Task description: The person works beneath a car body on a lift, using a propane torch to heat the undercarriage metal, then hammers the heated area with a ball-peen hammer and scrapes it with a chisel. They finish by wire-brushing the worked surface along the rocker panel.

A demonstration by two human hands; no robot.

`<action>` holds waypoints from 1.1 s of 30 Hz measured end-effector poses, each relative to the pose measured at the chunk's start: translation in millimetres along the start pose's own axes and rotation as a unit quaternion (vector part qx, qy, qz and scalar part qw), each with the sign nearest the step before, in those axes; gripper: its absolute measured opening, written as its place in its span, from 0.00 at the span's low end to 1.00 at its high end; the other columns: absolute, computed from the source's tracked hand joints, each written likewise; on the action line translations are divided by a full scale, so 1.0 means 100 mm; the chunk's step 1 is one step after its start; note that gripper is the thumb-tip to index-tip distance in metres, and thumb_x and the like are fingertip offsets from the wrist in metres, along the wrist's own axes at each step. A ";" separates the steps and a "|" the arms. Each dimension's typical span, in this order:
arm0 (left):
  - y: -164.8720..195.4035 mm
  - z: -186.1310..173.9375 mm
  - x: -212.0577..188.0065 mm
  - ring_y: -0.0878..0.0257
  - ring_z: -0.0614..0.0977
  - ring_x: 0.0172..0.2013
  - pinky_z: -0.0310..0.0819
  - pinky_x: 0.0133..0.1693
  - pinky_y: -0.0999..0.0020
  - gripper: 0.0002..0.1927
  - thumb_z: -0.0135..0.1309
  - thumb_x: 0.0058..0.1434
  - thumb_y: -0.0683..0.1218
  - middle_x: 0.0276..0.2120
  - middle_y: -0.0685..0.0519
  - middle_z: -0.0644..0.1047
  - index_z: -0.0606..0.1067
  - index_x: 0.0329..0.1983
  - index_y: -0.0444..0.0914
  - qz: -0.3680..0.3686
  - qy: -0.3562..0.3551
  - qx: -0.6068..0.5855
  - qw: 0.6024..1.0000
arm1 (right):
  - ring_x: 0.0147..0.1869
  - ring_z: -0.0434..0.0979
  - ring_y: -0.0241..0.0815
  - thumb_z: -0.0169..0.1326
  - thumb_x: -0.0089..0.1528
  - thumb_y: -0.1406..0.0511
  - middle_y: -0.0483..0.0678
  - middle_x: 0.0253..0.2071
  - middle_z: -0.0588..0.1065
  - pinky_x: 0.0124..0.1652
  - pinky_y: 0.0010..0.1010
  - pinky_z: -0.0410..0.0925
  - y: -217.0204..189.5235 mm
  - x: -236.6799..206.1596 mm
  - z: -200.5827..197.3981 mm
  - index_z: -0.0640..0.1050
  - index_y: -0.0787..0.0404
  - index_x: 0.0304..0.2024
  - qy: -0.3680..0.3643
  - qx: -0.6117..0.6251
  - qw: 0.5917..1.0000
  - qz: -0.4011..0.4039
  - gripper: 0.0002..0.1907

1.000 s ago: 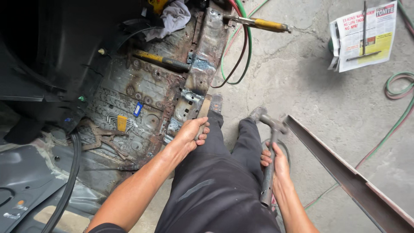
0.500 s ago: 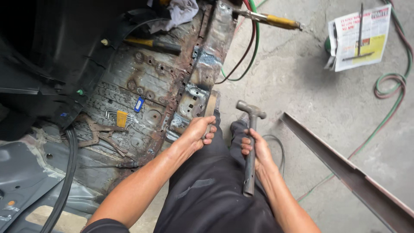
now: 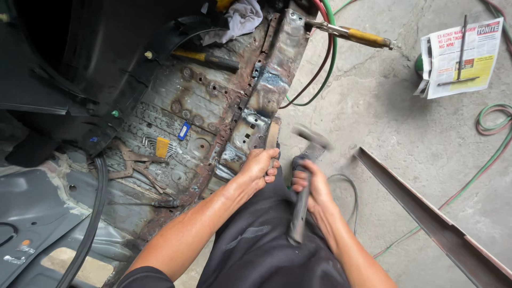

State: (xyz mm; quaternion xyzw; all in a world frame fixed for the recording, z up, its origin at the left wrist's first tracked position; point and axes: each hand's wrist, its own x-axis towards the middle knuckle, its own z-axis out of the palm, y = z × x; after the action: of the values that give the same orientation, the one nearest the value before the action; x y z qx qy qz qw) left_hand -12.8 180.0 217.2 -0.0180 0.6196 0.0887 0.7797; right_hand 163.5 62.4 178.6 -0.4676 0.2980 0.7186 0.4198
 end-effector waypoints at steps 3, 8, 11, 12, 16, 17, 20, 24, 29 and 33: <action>-0.11 0.02 -0.01 0.68 0.64 0.16 0.50 0.15 0.70 0.09 0.52 0.66 0.47 0.24 0.52 0.69 0.66 0.37 0.39 0.023 0.007 -0.009 1.000 | 0.18 0.57 0.29 0.51 0.66 0.55 0.38 0.22 0.61 0.17 0.22 0.55 -0.13 -0.11 0.23 0.71 0.54 0.42 -0.020 -0.105 0.994 0.009 0.11; -0.22 0.05 0.01 0.66 0.64 0.15 0.51 0.15 0.69 0.08 0.52 0.65 0.47 0.23 0.52 0.69 0.66 0.38 0.41 0.012 0.020 -0.015 1.000 | 0.19 0.58 0.29 0.50 0.68 0.55 0.40 0.23 0.62 0.18 0.21 0.57 -0.53 -0.34 -0.06 0.72 0.57 0.48 -0.003 -0.061 0.998 -0.023 0.15; -0.23 0.06 0.01 0.67 0.65 0.15 0.51 0.15 0.70 0.09 0.52 0.65 0.47 0.24 0.52 0.69 0.65 0.39 0.40 0.030 0.004 -0.026 0.999 | 0.20 0.59 0.29 0.49 0.68 0.56 0.40 0.23 0.62 0.19 0.21 0.58 -0.60 -0.36 -0.38 0.70 0.57 0.47 0.055 -0.008 0.998 -0.043 0.13; -0.24 0.07 0.02 0.67 0.65 0.15 0.51 0.15 0.70 0.09 0.52 0.65 0.47 0.24 0.52 0.69 0.65 0.39 0.40 0.037 0.007 -0.031 0.999 | 0.20 0.59 0.29 0.49 0.69 0.56 0.39 0.23 0.62 0.19 0.20 0.59 -0.61 -0.35 -0.48 0.70 0.57 0.46 0.064 0.022 0.997 -0.039 0.13; -0.39 0.15 0.00 0.68 0.64 0.15 0.51 0.15 0.71 0.08 0.50 0.65 0.48 0.23 0.53 0.68 0.65 0.40 0.42 0.052 0.020 -0.035 0.998 | 0.20 0.59 0.28 0.51 0.69 0.58 0.40 0.23 0.62 0.19 0.21 0.59 -0.61 -0.38 -0.72 0.70 0.58 0.46 0.037 0.013 0.999 -0.022 0.11; -0.44 0.16 -0.02 0.66 0.65 0.16 0.53 0.16 0.69 0.09 0.51 0.65 0.47 0.24 0.53 0.69 0.64 0.42 0.42 0.055 0.036 0.002 0.998 | 0.20 0.59 0.28 0.52 0.69 0.59 0.40 0.23 0.62 0.18 0.20 0.58 -0.62 -0.39 -0.72 0.70 0.58 0.47 0.010 0.006 1.000 -0.010 0.11; -0.59 0.17 -0.10 0.60 0.71 0.22 0.62 0.22 0.63 0.16 0.54 0.64 0.46 0.27 0.49 0.72 0.61 0.49 0.40 0.132 0.074 0.172 0.973 | 0.19 0.61 0.30 0.53 0.68 0.60 0.42 0.23 0.65 0.18 0.22 0.61 -0.66 -0.42 -0.62 0.72 0.60 0.50 -0.030 -0.073 0.997 -0.021 0.13; -0.76 0.18 -0.41 0.45 0.81 0.36 0.73 0.36 0.52 0.23 0.59 0.60 0.46 0.34 0.42 0.79 0.65 0.55 0.37 0.364 0.099 0.461 0.803 | 0.38 0.81 0.42 0.52 0.67 0.65 0.54 0.40 0.77 0.39 0.39 0.80 -0.82 -0.39 -0.37 0.71 0.71 0.54 0.009 -0.238 0.965 -0.107 0.17; -0.84 0.35 -0.82 0.43 0.81 0.41 0.74 0.39 0.51 0.24 0.64 0.55 0.45 0.38 0.46 0.79 0.75 0.56 0.41 0.439 0.070 0.564 0.696 | 0.45 0.83 0.45 0.54 0.64 0.64 0.49 0.45 0.75 0.40 0.41 0.81 -1.11 -0.29 -0.35 0.70 0.63 0.53 -0.032 -0.290 0.947 -0.138 0.17; -0.81 0.35 -0.82 0.47 0.80 0.38 0.75 0.40 0.54 0.27 0.67 0.50 0.45 0.36 0.48 0.78 0.78 0.56 0.42 0.469 0.069 0.607 0.638 | 0.41 0.83 0.50 0.57 0.65 0.64 0.51 0.41 0.74 0.34 0.38 0.79 -1.24 -0.27 -0.65 0.69 0.65 0.49 -0.070 -0.265 0.953 -0.131 0.15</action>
State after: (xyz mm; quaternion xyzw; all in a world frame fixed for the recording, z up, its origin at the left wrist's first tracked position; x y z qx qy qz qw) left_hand 15.6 95.7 298.6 0.7459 0.5115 0.0447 0.4243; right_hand 305.6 58.1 173.5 -0.5453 0.0026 0.7413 0.3912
